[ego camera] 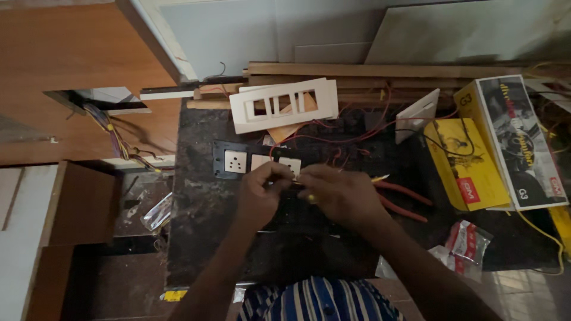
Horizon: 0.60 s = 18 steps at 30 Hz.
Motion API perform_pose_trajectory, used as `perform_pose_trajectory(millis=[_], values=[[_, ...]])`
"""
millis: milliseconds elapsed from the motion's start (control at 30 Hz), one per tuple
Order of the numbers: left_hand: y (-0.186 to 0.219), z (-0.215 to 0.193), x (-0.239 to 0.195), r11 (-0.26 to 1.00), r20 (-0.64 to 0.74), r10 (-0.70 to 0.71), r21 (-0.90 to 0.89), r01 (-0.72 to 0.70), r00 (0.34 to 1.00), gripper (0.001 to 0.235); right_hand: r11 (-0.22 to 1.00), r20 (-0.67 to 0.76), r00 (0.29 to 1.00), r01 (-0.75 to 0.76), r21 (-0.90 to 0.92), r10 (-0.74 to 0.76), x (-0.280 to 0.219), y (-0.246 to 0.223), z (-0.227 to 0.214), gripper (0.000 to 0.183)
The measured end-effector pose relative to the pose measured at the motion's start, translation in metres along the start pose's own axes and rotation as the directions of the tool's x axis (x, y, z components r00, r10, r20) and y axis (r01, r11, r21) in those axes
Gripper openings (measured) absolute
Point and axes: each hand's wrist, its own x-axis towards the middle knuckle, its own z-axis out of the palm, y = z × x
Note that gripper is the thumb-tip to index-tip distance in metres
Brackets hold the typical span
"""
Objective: The person prepares electrical wires using pliers and a screwdriver, then connects them to a multi-socket outlet panel by hand.
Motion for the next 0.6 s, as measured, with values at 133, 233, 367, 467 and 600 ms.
perform_pose_trajectory(millis=[133, 233, 367, 467, 600], values=[[0.002, -0.007, 0.0, 0.999, 0.107, 0.003, -0.034, 0.001, 0.994, 0.016, 0.989, 0.092, 0.986, 0.143, -0.029, -0.14, -0.003, 0.002, 0.004, 0.027], [0.002, -0.006, -0.004, 0.988, 0.09, 0.156, -0.03, -0.154, 0.984, 0.022, 0.936, 0.025, 0.948, -0.316, 0.153, 0.316, -0.008, -0.009, 0.019, 0.009], [-0.001, 0.006, -0.01, 0.942, -0.019, 0.334, -0.004, -0.334, 0.942, 0.029, 0.605, 0.349, 0.684, -0.73, 0.319, 0.641, -0.007, -0.007, 0.024, 0.022], [-0.004, 0.002, -0.006, 0.955, -0.053, 0.295, -0.015, -0.296, 0.954, 0.026, 0.659, 0.307, 0.741, -0.672, 0.339, 0.597, 0.0, -0.006, 0.018, 0.026], [-0.009, -0.004, -0.008, 0.975, 0.01, 0.197, -0.106, -0.195, 0.98, 0.022, 0.998, 0.033, 0.999, -0.017, 0.063, 0.015, -0.005, -0.011, 0.004, 0.026]])
